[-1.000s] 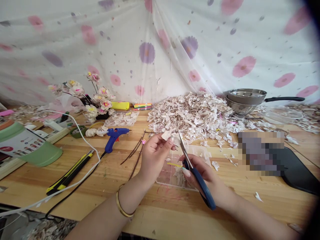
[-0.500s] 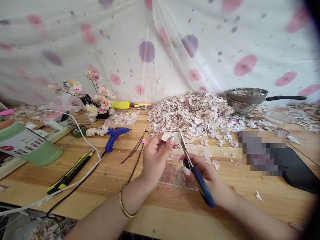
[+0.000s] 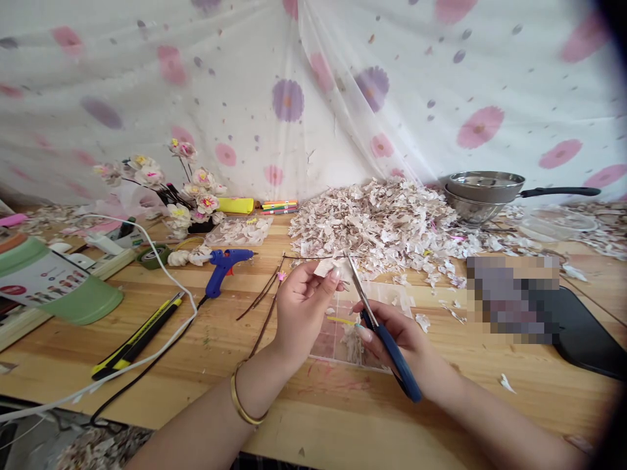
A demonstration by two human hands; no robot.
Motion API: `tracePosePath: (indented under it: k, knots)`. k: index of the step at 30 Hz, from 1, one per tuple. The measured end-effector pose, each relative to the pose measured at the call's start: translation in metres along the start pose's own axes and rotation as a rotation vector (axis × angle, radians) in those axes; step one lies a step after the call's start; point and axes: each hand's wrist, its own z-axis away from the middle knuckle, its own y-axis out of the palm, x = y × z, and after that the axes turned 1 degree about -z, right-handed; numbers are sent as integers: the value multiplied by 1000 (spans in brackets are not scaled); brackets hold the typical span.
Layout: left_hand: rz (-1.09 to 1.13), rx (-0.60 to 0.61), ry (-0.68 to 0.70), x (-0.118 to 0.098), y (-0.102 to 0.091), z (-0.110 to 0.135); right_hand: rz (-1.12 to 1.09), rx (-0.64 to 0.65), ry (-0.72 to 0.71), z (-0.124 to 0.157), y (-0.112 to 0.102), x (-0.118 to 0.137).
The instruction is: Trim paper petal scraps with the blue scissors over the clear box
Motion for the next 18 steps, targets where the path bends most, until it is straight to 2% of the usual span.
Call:
tracePosePath:
  k: [18]
  knots:
    - [5, 55, -12, 2, -7, -6, 53, -3, -45, -3, -8, -2]
